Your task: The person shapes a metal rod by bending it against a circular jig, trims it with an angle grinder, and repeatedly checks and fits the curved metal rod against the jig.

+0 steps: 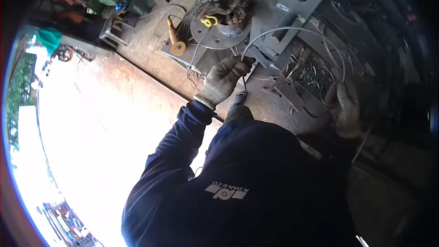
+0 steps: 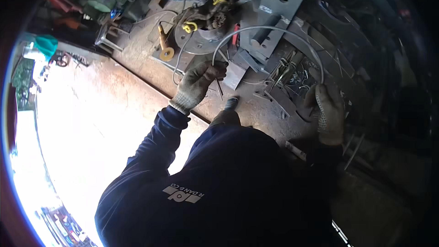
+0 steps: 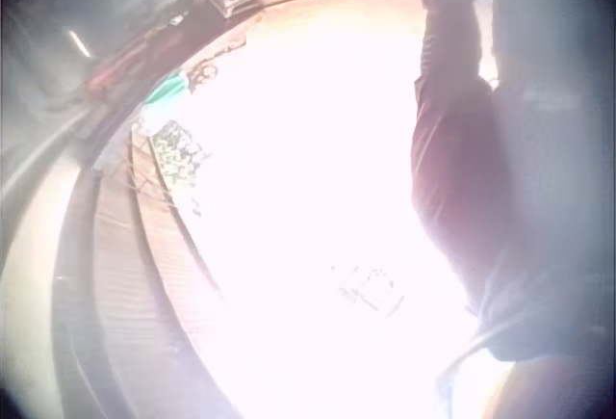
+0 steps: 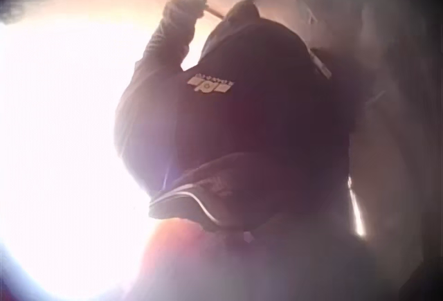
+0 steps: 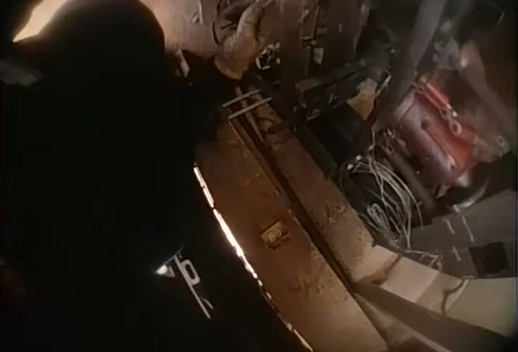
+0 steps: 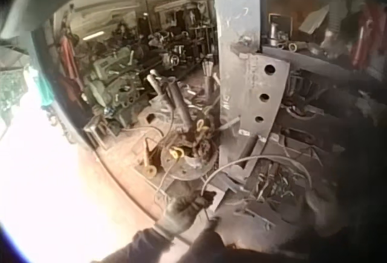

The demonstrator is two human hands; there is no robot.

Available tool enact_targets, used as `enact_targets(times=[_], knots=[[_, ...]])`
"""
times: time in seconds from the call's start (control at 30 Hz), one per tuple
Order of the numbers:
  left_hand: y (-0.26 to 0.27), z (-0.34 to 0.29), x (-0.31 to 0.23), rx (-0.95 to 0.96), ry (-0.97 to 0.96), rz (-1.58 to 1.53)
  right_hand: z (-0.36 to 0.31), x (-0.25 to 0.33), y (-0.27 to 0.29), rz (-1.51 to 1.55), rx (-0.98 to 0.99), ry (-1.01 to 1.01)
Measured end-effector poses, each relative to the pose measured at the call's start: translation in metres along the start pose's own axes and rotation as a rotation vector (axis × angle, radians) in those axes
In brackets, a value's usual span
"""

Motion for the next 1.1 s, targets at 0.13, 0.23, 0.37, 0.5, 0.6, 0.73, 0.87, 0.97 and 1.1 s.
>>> enact_targets(times=[0.13,0.23,0.37,0.5,0.6,0.73,0.87,0.97,1.1], knots=[[0.050,-0.030,0.041,-0.263,0.245,0.112,0.018,0.014,-0.080,-0.094,0.264,0.094],[0.084,-0.054,0.044,-0.381,0.453,-0.364,0.026,0.030,-0.138,-0.204,0.545,0.517],[0.145,-0.084,0.014,-0.302,0.191,-0.517,0.035,0.048,-0.217,-0.453,0.891,0.951],[0.186,-0.100,-0.012,-0.685,0.207,-0.089,0.049,0.022,-0.293,-0.616,1.018,0.979],[0.232,-0.102,0.000,-0.691,0.035,-0.727,0.074,0.014,-0.339,-0.448,0.825,1.017],[0.333,-0.081,0.029,-0.819,0.118,-0.108,0.119,-0.007,-0.413,-0.168,0.644,0.864],[0.410,-0.036,0.050,-0.932,-0.046,0.591,0.168,-0.056,-0.467,-0.018,0.491,-0.108],[0.444,0.009,0.082,-0.642,0.378,-0.158,0.200,-0.135,-0.467,0.148,0.334,-0.435],[0.498,0.075,0.138,-0.438,0.588,-0.379,0.208,-0.123,-0.481,-0.539,0.583,0.204]])
Point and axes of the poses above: each hand's wrist, its own z-axis towards the middle knuckle, its own y-axis out of the back of the hand, x = y × z, the point moved 4 cm from there along z, towards the middle knuckle, and after that the axes turned 14 degrees about y, right-handed, at the moved point
